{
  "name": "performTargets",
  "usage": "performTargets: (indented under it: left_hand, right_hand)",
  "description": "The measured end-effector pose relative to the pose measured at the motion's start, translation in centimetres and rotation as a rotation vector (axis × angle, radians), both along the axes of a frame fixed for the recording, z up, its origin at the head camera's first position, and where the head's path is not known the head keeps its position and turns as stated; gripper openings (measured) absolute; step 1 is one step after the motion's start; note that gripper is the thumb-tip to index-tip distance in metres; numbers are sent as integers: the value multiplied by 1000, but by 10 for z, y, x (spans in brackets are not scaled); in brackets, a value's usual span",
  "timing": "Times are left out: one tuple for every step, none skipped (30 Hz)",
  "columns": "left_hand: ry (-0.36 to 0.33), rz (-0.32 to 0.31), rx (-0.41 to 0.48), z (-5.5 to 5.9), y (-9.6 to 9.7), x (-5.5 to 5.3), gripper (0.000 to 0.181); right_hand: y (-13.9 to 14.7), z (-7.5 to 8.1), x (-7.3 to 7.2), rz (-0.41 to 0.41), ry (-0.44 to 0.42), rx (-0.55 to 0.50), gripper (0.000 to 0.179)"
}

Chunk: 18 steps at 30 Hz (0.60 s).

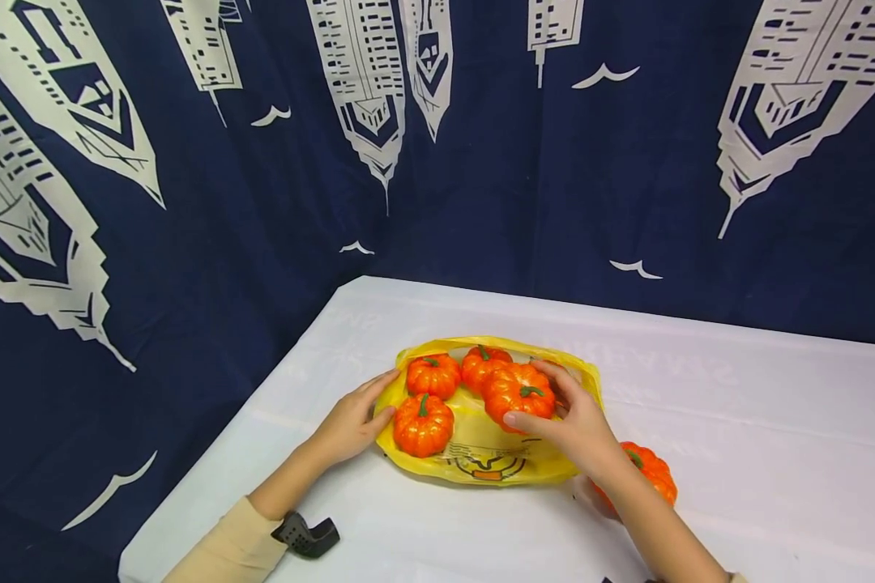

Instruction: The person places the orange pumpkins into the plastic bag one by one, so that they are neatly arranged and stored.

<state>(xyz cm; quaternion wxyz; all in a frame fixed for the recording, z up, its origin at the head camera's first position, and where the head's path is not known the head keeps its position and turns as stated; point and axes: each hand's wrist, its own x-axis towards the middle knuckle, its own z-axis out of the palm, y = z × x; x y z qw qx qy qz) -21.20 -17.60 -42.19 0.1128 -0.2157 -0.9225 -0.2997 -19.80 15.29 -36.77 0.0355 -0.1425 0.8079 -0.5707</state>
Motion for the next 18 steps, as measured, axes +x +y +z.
performTargets:
  left_hand:
    - [1, -1, 2, 0, 1, 0, 56]
    - [1, -2, 5, 1, 1, 0, 56]
    - [0, -2, 6, 1, 1, 0, 56]
    - [1, -2, 6, 1, 2, 0, 56]
    - [-1, -2, 8, 1, 2, 0, 56]
    - [-3, -2, 8, 1, 3, 0, 56]
    - [-4, -3, 9, 0, 3, 1, 56]
    - [-3, -2, 8, 0, 3, 1, 56]
    - [-3, -2, 7, 0, 2, 1, 56]
    - [-4, -3, 7, 0, 2, 1, 56]
    - [-6, -2, 7, 0, 2, 2, 56]
    - [-8, -2, 8, 0, 2, 2, 56]
    - [-8, -1, 10, 0, 2, 2, 56]
    - [-9, 1, 11, 0, 2, 2, 55]
    - [-10, 2, 13, 0, 2, 2, 55]
    - [-9, 4, 13, 0, 2, 2, 55]
    - [-10, 5, 12, 0, 2, 2, 55]
    - [-10, 5, 14, 0, 2, 2, 55]
  right_hand:
    - [-3, -1, 0, 3, 4, 3, 79]
    - [-6, -2, 0, 7, 1, 2, 79]
    - [-8, -4, 1, 5, -9, 3, 80]
    - [-11, -6, 1, 5, -14, 7, 80]
    - [-13, -8, 2, 2, -17, 19, 80]
    - [-15, -10, 2, -1, -24, 28, 80]
    - [-17, -12, 3, -4, -31, 39, 81]
    - [-19, -15, 3, -6, -36, 46, 81]
    - [-20, -18, 3, -9, -37, 56, 81]
    - [-22, -20, 2, -12, -31, 68, 81]
    - [-23, -22, 2, -17, -33, 78, 81]
    - [-24, -24, 2, -23, -35, 86, 81]
    - [-25, -26, 2, -29, -37, 94, 81]
    - [-26, -27, 1, -35, -38, 99, 81]
    - [-27, -29, 1, -39, -39, 104, 81]
    - [-27, -30, 1, -43, -43, 107, 81]
    - [-28, -32, 1, -43, -51, 108, 81]
    - [-29, -34, 2, -45, -56, 109, 81]
